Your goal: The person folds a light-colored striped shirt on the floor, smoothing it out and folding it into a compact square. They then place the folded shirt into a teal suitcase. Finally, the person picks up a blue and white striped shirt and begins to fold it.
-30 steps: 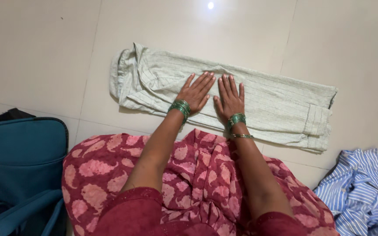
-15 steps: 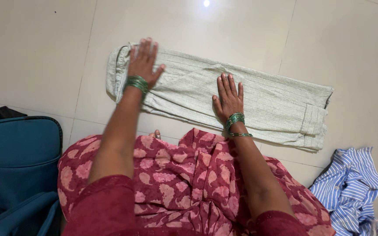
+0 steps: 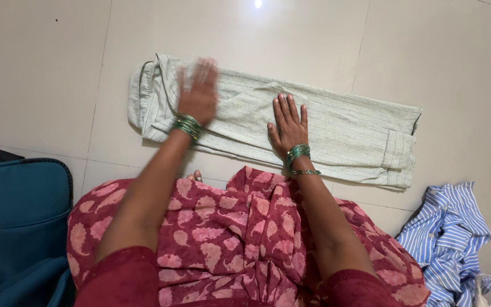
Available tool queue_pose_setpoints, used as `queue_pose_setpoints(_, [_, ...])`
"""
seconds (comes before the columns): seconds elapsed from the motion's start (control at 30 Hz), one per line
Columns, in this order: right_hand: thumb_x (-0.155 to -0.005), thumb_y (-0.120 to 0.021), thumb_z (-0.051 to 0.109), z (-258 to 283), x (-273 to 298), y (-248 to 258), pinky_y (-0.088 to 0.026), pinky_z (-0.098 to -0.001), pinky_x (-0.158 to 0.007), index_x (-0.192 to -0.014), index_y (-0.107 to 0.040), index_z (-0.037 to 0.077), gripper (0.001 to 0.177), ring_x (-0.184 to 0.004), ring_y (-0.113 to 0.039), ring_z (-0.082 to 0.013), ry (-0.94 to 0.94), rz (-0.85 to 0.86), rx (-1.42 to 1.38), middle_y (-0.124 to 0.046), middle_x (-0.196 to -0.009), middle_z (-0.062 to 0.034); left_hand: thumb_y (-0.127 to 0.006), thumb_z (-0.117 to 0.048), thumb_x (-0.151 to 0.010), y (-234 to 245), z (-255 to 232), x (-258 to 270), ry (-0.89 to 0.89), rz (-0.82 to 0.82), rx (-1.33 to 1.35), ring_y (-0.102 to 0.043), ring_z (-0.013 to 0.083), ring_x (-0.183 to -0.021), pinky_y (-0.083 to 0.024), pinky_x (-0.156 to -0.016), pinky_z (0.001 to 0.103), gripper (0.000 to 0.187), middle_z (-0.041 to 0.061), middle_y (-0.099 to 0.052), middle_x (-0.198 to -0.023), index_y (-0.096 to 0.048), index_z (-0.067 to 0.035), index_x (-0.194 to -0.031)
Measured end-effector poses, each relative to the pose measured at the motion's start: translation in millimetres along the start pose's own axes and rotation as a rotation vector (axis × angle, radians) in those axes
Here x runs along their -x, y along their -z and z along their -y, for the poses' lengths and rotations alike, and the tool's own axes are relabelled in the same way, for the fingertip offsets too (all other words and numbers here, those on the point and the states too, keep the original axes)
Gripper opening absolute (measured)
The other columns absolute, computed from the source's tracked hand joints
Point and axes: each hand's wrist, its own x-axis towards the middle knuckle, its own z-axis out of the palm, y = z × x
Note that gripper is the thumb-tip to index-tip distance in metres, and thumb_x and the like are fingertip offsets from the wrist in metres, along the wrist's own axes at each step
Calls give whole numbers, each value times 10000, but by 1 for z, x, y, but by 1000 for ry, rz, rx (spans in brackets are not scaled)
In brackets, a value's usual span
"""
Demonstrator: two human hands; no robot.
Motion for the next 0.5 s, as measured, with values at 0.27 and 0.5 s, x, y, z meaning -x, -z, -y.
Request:
queue_pose_setpoints(0.27, [-1002,-355,433,-4,-3,-4,-22,-489,-1274,-1629,-247,170,688,-1575,-120,-188,8,22,46,-200,-1709,-15,-340,-469,-1021,17,-104,10,-359,188,345,-79,166,-1554,-30,-1261,476,694,5,-88,-1697,-116,-179,-1609])
queue_pose_setpoints(0.5, [-1009,-363,427,-3,-3,2,-27,-493,-1275,-1626,-261,150,684,-1578,-113,-194,8,19,19,-194,-1709,-26,-392,-429,-1021,33,-99,13,-343,120,325,-132,182,-1563,-72,-1263,476,699,7,-145,-1708,-176,-167,-1632])
